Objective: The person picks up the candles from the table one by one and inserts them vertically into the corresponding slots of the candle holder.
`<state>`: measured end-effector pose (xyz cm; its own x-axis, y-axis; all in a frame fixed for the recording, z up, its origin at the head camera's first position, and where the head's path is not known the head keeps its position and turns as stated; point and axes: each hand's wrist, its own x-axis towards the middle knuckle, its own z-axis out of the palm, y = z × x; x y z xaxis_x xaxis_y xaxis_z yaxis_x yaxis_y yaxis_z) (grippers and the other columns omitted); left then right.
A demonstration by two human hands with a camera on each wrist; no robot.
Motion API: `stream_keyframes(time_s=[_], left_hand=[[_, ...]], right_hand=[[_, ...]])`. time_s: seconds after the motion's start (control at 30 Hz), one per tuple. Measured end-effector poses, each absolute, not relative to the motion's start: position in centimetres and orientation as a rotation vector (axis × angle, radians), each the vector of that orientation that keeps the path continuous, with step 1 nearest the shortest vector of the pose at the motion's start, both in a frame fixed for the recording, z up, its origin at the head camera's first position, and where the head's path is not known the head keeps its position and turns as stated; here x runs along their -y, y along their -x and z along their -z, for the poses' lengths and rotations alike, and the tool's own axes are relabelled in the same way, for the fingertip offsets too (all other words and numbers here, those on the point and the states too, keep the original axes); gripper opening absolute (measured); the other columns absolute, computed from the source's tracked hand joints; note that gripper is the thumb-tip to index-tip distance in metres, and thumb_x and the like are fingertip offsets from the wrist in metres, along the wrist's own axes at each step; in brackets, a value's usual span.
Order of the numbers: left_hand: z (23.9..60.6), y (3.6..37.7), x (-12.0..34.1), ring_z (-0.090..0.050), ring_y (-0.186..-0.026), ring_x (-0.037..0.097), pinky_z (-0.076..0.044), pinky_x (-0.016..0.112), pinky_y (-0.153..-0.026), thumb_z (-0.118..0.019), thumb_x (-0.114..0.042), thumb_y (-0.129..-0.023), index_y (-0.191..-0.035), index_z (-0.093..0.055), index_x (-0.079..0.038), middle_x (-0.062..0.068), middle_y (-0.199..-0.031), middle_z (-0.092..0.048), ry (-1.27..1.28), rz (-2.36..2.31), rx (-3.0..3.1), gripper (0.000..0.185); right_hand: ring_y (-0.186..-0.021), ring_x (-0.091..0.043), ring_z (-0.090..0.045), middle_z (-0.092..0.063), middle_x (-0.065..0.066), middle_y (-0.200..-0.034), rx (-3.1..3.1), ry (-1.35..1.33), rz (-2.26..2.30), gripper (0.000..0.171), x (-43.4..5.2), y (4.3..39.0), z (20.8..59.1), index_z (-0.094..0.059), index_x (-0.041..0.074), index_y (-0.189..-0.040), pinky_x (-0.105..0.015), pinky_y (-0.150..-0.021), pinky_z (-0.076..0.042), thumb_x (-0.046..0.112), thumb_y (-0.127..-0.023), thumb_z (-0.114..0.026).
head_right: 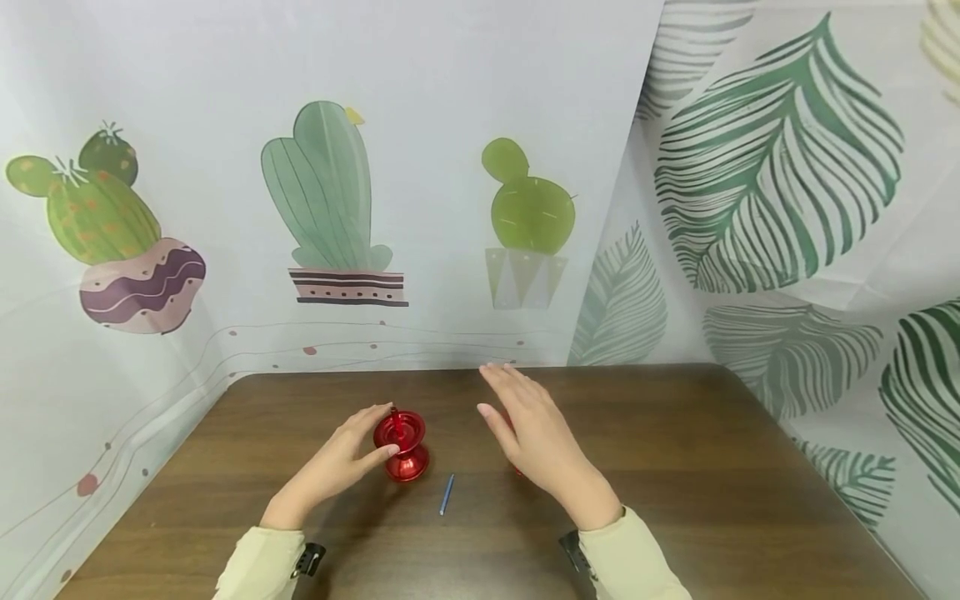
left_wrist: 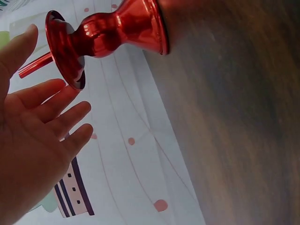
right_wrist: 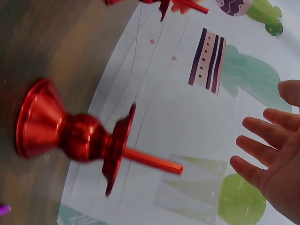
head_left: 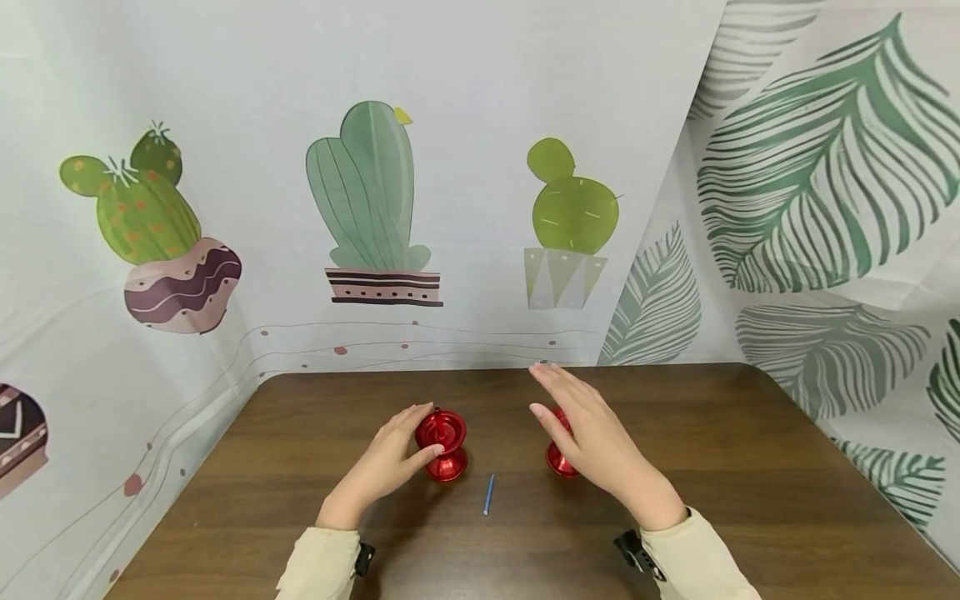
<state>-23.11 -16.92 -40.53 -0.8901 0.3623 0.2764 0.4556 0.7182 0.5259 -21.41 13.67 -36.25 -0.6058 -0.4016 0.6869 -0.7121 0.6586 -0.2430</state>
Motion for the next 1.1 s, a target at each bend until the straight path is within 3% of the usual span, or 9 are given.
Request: stream_keyframes(time_s=[0.2,0.47,0.77,1.1], left_hand=[[40.9,23.5,17.0,-0.035,-0.135,0.041,-0.034,0.060,-0.103,-0.071,-0.029,-0.088,-0.141,-0.044,-0.001,0.020,-0.142,-0.045,0.645,0.969,2.814,0.065],[41.4,23.7,17.0,-0.039,-0.131,0.043,-0.039,0.060,-0.099,-0.071,-0.032,-0.087,-0.141,-0.045,0.000,0.024,-0.141,-0.044,0.603,1.028,2.840,0.068],[41.2,24.1,16.2,-0.053,-0.117,0.035,-0.047,0.052,-0.095,-0.074,-0.025,-0.085,-0.136,-0.048,0.005,0.018,-0.129,-0.055,0.608,1.026,2.825,0.065],[40.6,23.8,16.0,-0.054,-0.114,0.037,-0.047,0.053,-0.093,-0.077,-0.021,-0.082,-0.133,-0.051,0.004,0.018,-0.124,-0.057,0.493,0.967,2.869,0.062]], right_hand=[[-0.134,-0.028,-0.042,-0.051,-0.011,-0.140,2.345,-0.872,-0.717,0.052,-11.7,21.3,36.4,-0.046,0.006,-0.141,-0.050,-0.108,-0.034,0.026,-0.096,-0.060],[-0.135,-0.028,-0.041,-0.050,-0.009,-0.142,2.434,-0.875,-0.777,0.052,-10.2,21.1,37.2,-0.047,0.006,-0.141,-0.050,-0.107,-0.036,0.031,-0.097,-0.058],[-0.134,-0.030,-0.041,-0.049,-0.013,-0.142,2.508,-0.867,-0.816,0.051,-8.9,21.3,38.3,-0.048,0.005,-0.140,-0.052,-0.107,-0.034,0.030,-0.097,-0.058],[-0.130,-0.036,-0.046,-0.055,-0.018,-0.135,2.625,-0.805,-0.743,0.043,-7.5,21.6,40.1,-0.058,0.001,-0.129,-0.055,-0.106,-0.033,0.026,-0.094,-0.062]])
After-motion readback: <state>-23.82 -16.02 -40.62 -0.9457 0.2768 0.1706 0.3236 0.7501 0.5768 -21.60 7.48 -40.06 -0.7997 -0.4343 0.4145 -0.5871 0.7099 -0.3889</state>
